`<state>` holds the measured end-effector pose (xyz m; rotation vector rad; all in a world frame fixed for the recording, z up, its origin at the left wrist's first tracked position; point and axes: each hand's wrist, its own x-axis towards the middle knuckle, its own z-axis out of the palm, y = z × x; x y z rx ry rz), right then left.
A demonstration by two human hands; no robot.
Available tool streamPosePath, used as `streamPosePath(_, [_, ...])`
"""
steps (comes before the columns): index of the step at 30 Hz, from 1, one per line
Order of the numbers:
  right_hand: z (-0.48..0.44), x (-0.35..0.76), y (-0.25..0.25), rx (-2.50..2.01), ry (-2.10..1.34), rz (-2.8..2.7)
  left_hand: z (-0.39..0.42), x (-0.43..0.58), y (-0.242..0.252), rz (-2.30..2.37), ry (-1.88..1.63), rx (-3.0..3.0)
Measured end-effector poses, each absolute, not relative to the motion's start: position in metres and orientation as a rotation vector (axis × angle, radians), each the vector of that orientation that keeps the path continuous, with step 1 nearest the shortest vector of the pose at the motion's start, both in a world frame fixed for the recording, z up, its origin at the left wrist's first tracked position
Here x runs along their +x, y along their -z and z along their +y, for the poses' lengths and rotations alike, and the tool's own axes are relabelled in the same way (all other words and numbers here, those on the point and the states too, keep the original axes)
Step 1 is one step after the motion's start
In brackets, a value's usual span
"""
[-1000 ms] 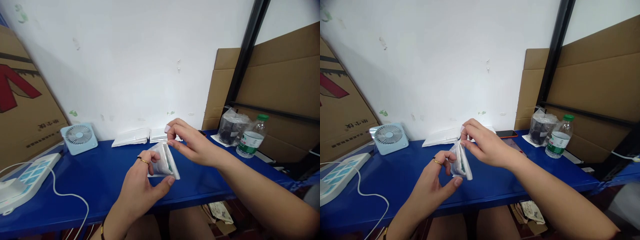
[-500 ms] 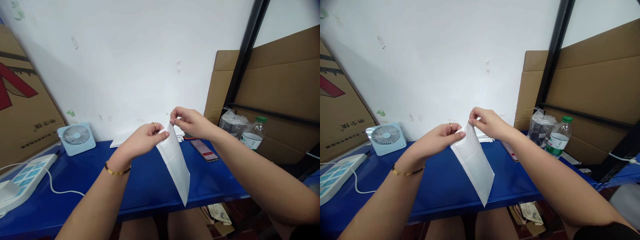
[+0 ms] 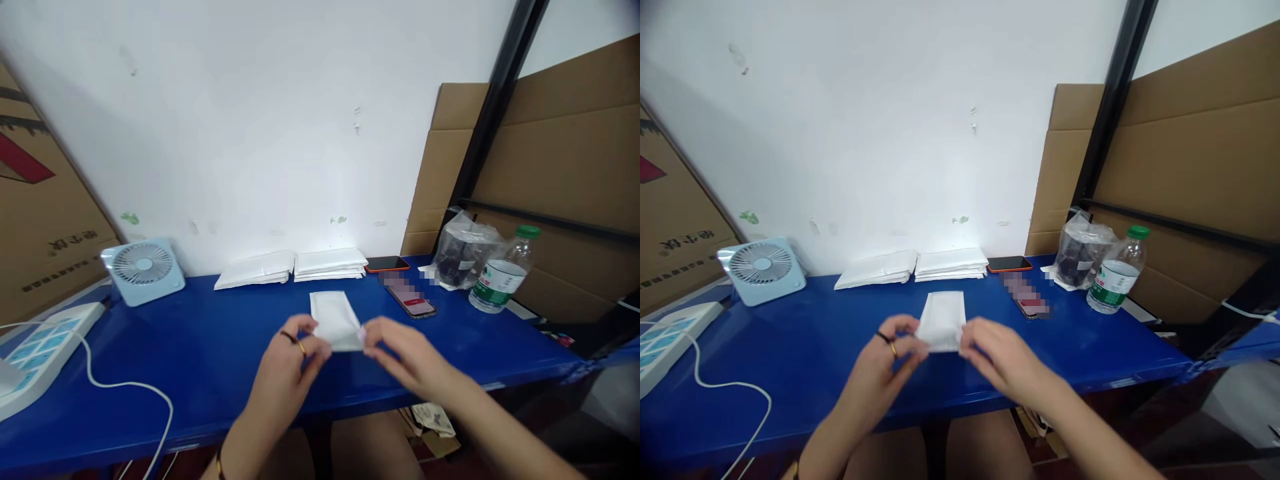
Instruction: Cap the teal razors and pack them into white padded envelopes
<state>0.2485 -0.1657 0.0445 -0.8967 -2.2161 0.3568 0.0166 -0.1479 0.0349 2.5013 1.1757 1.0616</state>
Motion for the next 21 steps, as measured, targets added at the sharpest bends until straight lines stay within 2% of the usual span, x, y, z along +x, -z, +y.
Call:
streamPosePath(4, [-0.188, 0.241, 0.009, -1.065, -0.633, -2.176, -0.172, 0.011, 0.017, 1.211, -0.755, 2.421])
streamPosePath(8, [-0.187, 0.234, 0.020, -1.260, -0.713, -2.020, -0.172, 0.014, 0.018, 1.325, -0.676, 2.291])
streamPosePath(14, [-0.168, 0.226, 0.023, -1.492, -0.605, -1.973, -0.154, 0.024, 0.019, 1.544, -0.603, 2.236])
streamPosePath(21, [-0.167, 0.224, 0.029, -1.511, -0.436, -2.042, -0.157, 0.021, 0.026, 1.259, -0.659, 2.781])
